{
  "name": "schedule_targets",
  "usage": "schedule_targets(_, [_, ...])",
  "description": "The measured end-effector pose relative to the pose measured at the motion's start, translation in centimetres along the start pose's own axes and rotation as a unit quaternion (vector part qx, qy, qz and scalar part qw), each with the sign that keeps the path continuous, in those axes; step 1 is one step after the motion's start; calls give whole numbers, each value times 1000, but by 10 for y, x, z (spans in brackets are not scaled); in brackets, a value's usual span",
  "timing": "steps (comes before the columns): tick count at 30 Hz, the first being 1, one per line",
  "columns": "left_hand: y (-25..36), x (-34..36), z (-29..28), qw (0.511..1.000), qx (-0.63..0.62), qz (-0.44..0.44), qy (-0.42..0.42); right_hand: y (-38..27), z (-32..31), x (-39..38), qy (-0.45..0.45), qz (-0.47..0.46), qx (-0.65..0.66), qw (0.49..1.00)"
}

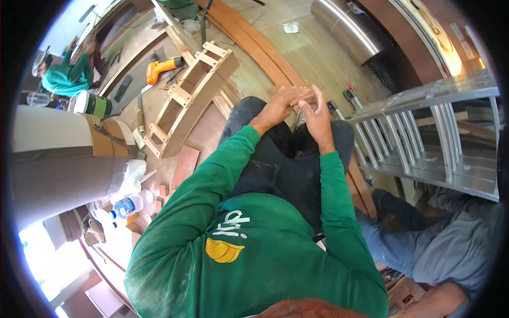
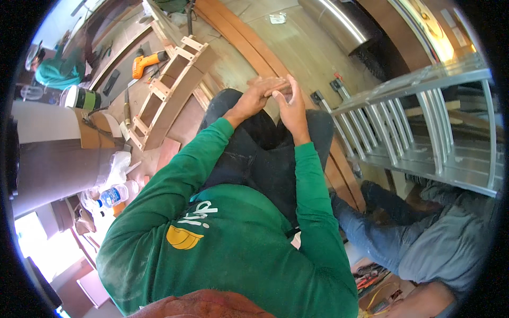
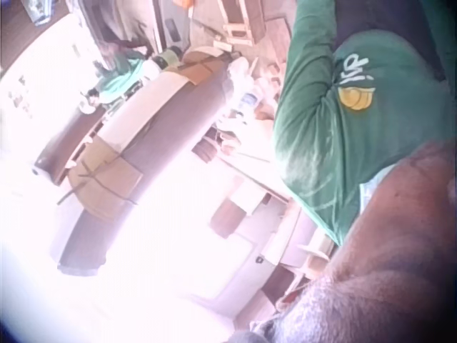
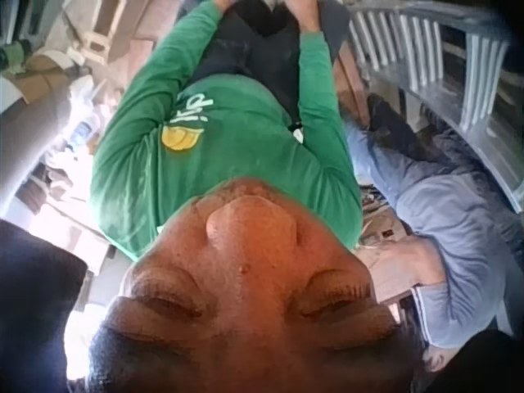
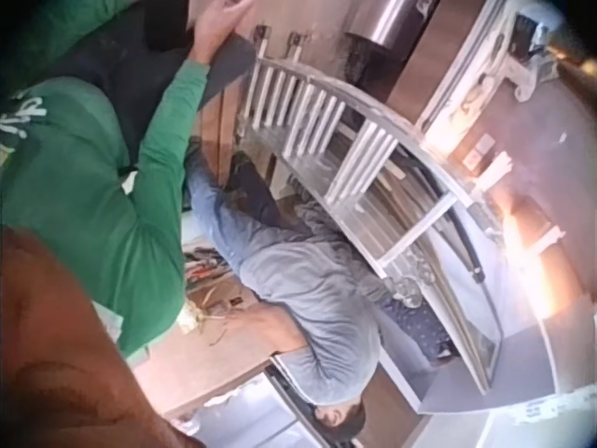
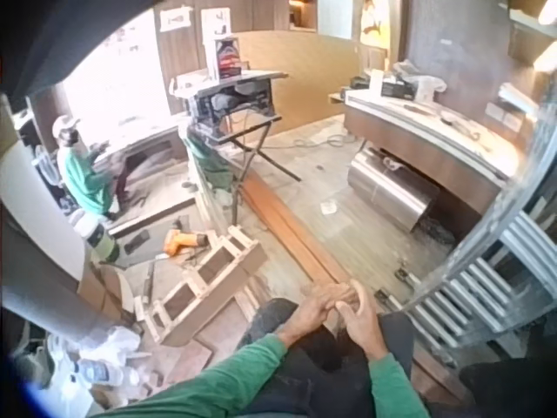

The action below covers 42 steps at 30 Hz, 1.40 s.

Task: The person fits a small wooden block into a wooden frame, marks a longer wooden plank using a tape measure and pencil, and then cuts the plank using a hand saw.

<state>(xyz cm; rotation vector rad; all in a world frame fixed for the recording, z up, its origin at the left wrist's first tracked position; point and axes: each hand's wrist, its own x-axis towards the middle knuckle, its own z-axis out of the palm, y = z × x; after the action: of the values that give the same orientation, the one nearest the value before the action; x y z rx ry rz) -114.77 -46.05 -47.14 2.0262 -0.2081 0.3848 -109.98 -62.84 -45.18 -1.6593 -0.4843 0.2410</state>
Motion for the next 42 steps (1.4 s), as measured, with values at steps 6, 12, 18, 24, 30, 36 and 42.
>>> schedule_targets(6, [-3, -4, 3, 998, 8, 56, 15, -2, 2, -1, 11, -25, 16, 1000])
schedule_targets(12, [-8, -2, -3, 998, -47, 40, -29, -18, 2, -2, 36, 37, 60, 997])
schedule_targets(18, [0, -4, -2, 994, -104, -9, -36, -13, -5, 4, 15, 44, 68, 997])
schedule_targets(24, [14, -3, -6, 970, -184, -153, -48, -13, 0, 10, 55, 49, 95, 993])
schedule_targets(30, [17, -1, -11, 956, -221, -163, 97, -3, -2, 7, 63, -1, -261, 963])
schedule_targets(36, [15, 3, -21, 941, -170, -195, 219, -18, 19, -11, -103, -35, -306, 946])
schedule_targets(42, [58, 6, -37, 966, -85, -157, 186, -9, 4, 3, -144, 99, 50, 983])
